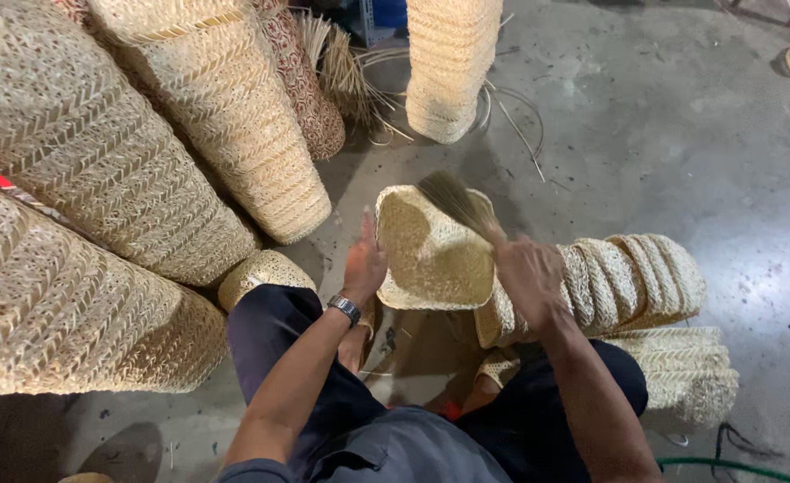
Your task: The person cleans various woven baskets using a small hand broom to remove debris.
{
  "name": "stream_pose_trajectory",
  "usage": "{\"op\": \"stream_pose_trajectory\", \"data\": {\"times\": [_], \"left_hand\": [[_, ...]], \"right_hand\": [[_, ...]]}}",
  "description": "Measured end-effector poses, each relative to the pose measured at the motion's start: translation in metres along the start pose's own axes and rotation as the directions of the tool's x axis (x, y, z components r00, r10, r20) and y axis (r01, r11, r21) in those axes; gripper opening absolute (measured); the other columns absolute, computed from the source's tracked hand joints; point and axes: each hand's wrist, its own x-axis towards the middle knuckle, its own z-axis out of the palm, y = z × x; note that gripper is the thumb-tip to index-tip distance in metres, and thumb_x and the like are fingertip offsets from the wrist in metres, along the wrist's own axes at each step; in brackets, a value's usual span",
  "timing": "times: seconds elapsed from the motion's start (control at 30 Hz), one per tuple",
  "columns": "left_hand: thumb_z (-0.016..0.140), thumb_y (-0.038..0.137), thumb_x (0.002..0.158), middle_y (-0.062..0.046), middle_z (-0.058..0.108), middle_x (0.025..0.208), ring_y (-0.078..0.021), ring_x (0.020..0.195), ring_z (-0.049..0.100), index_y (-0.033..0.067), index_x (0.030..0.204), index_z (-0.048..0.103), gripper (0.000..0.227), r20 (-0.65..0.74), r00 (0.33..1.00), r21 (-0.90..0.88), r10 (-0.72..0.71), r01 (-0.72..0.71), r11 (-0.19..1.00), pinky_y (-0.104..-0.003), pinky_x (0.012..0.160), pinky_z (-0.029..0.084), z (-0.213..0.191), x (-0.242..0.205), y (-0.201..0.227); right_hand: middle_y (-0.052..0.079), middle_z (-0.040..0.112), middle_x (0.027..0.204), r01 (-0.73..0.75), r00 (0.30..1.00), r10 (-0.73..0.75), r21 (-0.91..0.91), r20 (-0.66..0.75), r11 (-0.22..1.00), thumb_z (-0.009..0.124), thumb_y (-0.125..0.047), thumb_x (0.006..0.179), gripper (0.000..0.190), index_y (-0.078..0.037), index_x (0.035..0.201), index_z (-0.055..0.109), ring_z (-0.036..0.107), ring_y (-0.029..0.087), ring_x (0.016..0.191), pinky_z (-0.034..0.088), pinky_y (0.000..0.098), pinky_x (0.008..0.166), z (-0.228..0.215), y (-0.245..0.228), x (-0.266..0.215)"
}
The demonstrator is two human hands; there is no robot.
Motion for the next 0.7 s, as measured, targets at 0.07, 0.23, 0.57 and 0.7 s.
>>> {"op": "stream_pose_trajectory", "data": {"times": [0.07,0.23,0.57,0.7], "left_hand": [[0.051,0.009,0.091,-0.021,0.068,0.08,-0.0363,0.062,0.063,-0.0055,0.161,0.005,0.085,0.096,0.979,-0.109,-0.179,0.189,0.976,-0.05,0.056,0.05,0.002,-0.007,-0.007],[0.059,0.007,0.09,-0.025,0.069,0.095,-0.0375,0.074,0.068,-0.0035,0.156,0.026,0.075,0.091,0.964,-0.195,-0.248,0.261,0.945,-0.048,0.067,0.054,0.037,-0.005,-0.028],[0.053,-0.004,0.081,-0.025,0.06,0.141,-0.034,0.091,0.072,0.0056,0.162,0.013,0.091,0.052,0.935,-0.503,-0.351,0.328,0.799,-0.041,0.073,0.06,-0.009,-0.003,0.008],[0.06,-0.003,0.088,-0.029,0.063,0.138,-0.035,0.102,0.07,0.0073,0.164,0.013,0.091,0.03,0.912,-0.42,-0.409,0.383,0.823,-0.042,0.082,0.056,-0.018,0.008,0.032]], "right_hand": [[0.001,0.063,0.067,-0.059,0.965,0.04,0.065,0.259,0.996,0.051,-0.039,0.099,0.039,-0.025,0.132,0.066,0.043,0.009,0.046,0.04,0.027,0.04,-0.013,0.003,-0.008],[-0.003,0.063,0.07,-0.123,0.966,0.018,0.397,0.257,0.909,0.043,-0.035,0.107,0.035,-0.03,0.132,0.066,0.043,0.011,0.044,0.043,0.0307,0.039,-0.018,-0.017,-0.018],[0.003,0.065,0.076,0.021,0.977,-0.085,0.313,0.194,0.95,0.047,-0.025,0.108,0.027,-0.019,0.119,0.07,0.059,0.01,0.057,0.051,0.027,0.048,0.026,-0.011,-0.007],[0.006,0.062,0.074,-0.018,1.0,0.013,0.202,0.029,0.979,0.045,-0.026,0.109,0.028,-0.022,0.125,0.068,0.056,0.014,0.056,0.048,0.0292,0.046,0.032,-0.004,0.01]]}}
